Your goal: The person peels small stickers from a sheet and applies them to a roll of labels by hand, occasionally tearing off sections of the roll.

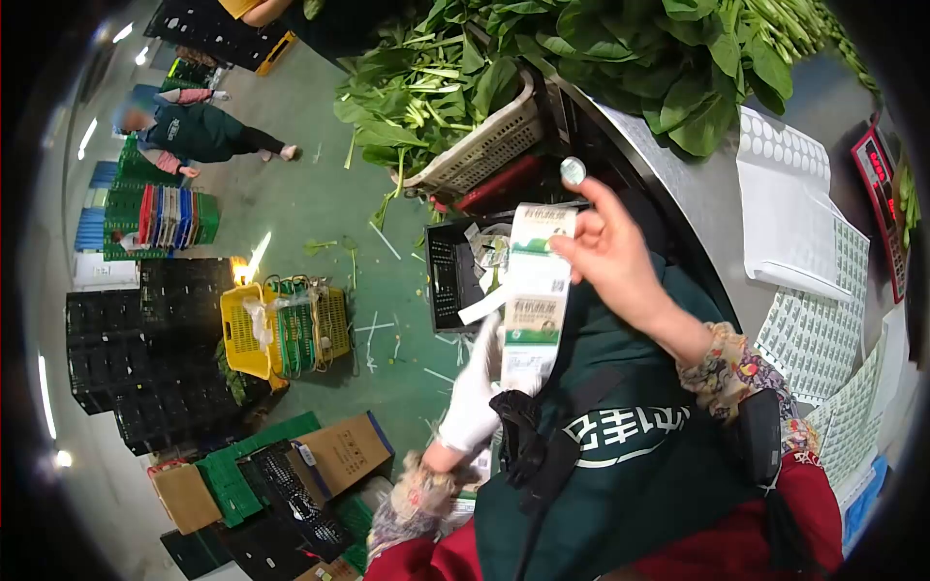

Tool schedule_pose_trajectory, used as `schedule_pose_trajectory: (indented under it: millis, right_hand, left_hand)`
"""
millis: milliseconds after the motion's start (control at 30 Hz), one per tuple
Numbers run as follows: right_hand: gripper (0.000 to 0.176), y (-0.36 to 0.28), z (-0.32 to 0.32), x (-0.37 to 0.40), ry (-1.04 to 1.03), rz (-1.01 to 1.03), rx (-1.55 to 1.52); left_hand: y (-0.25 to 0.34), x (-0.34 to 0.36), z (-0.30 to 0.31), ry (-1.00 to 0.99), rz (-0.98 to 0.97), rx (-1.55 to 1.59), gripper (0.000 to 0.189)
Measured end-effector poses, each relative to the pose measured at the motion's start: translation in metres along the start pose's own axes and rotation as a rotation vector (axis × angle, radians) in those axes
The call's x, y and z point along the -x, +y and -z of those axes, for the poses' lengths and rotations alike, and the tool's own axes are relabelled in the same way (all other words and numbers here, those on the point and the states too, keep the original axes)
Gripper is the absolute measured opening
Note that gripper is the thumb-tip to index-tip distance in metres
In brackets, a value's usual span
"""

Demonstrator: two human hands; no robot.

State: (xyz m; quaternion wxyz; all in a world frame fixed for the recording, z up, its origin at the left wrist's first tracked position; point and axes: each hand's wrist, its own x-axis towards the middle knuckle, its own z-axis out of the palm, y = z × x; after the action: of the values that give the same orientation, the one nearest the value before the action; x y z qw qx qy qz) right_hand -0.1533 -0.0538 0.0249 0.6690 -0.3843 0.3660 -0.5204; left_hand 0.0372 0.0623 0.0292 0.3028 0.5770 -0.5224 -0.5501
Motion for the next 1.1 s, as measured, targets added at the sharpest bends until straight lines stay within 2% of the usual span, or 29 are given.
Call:
schedule_pose_trajectory:
  millis: [33,67,133,200,300,333,433,467,567,600,633,667,700,733,767,800,833,867,900,933,967,1000,1033,1067,1100]
  right_hand:
    - [0.057,-0.009,0.006,-0.007,0.064,0.022,0.011]
    - [0.055,-0.008,0.017,-0.016,0.081,0.067,0.048]
    - [0.05,-0.008,0.029,-0.023,0.142,0.117,0.105]
    - [0.049,0.0,0.031,-0.023,0.147,0.121,0.138]
    - [0.045,0.01,0.027,-0.022,0.14,0.099,0.142]
    - [0.045,0.011,0.026,-0.021,0.14,0.094,0.125]
    - [0.043,0.003,0.025,-0.02,0.132,0.112,0.106]
    - [0.043,0.0,0.026,-0.022,0.138,0.135,0.083]
    - [0.041,-0.009,0.023,-0.02,0.141,0.174,0.048]
    - [0.041,-0.01,0.022,-0.021,0.149,0.182,0.044]
    - [0.04,-0.01,0.022,-0.021,0.155,0.188,0.039]
    - [0.039,-0.01,0.022,-0.02,0.13,0.184,0.006]
    - [0.038,-0.009,0.022,-0.021,0.148,0.196,-0.016]
    - [0.037,-0.006,0.02,-0.022,0.162,0.208,-0.04]
    - [0.036,-0.004,0.019,-0.024,0.173,0.222,-0.066]
    - [0.035,-0.006,0.02,-0.023,0.153,0.223,-0.027]
    - [0.036,-0.008,0.019,-0.022,0.148,0.229,-0.02]
    - [0.036,-0.01,0.018,-0.02,0.151,0.237,-0.02]
    - [0.037,-0.012,0.017,-0.02,0.156,0.246,-0.019]
    - [0.037,-0.017,0.015,-0.017,0.193,0.23,-0.007]
    - [0.038,-0.018,0.017,-0.017,0.202,0.231,0.01]
    - [0.038,-0.018,0.018,-0.018,0.192,0.261,-0.017]
    - [0.038,-0.017,0.017,-0.018,0.187,0.29,-0.041]
    - [0.037,-0.018,0.013,-0.018,0.22,0.318,-0.044]
    - [0.037,-0.019,0.011,-0.018,0.229,0.34,-0.046]
  left_hand:
    - [-0.022,0.019,0.004,-0.054,0.006,-0.043,0.072]
    - [-0.036,0.042,0.024,-0.308,0.169,-0.577,0.059]
    - [-0.068,0.091,0.038,-0.393,0.1,-0.489,0.042]
    - [-0.025,0.1,0.045,-0.384,0.648,-0.241,0.032]
    - [-0.049,0.126,0.074,-0.332,0.774,-0.088,0.037]
    - [-0.048,0.127,0.083,-0.433,0.546,-0.561,0.043]
    - [-0.061,0.131,0.1,-0.551,0.787,-0.556,0.049]
    - [-0.059,0.135,0.098,-0.447,0.754,-0.6,0.042]
    - [-0.048,0.13,0.098,-0.461,0.745,-0.806,0.035]
    - [-0.042,0.125,0.102,-0.44,0.64,-0.992,0.033]
    - [-0.031,0.117,0.113,-0.311,0.575,-0.984,0.024]
    - [-0.065,0.12,0.144,-0.293,0.278,-1.186,0.016]
    - [-0.051,0.101,0.149,0.041,0.379,-1.192,0.01]
    - [-0.033,0.079,0.161,0.239,0.257,-1.212,0.015]
    - [-0.045,0.061,0.189,0.315,0.145,-1.291,0.012]
    - [-0.05,0.043,0.215,0.348,0.217,-1.25,0.011]
    - [-0.047,0.024,0.237,0.408,0.173,-1.1,0.011]
    - [-0.016,0.002,0.233,0.484,0.02,-1.209,0.012]
    - [-0.004,-0.019,0.241,0.601,0.035,-1.196,0.013]
    - [0.025,-0.038,0.242,0.636,-0.034,-1.246,0.014]
    - [0.048,-0.059,0.241,0.697,-0.289,-1.13,0.018]
    - [0.059,-0.084,0.259,0.696,-0.341,-1.075,0.025]
    - [0.074,-0.112,0.272,0.624,-0.696,-0.972,0.03]
    - [0.1,-0.129,0.262,0.622,-0.771,-0.902,0.035]
    - [0.113,-0.152,0.259,0.742,-0.736,-0.831,0.038]
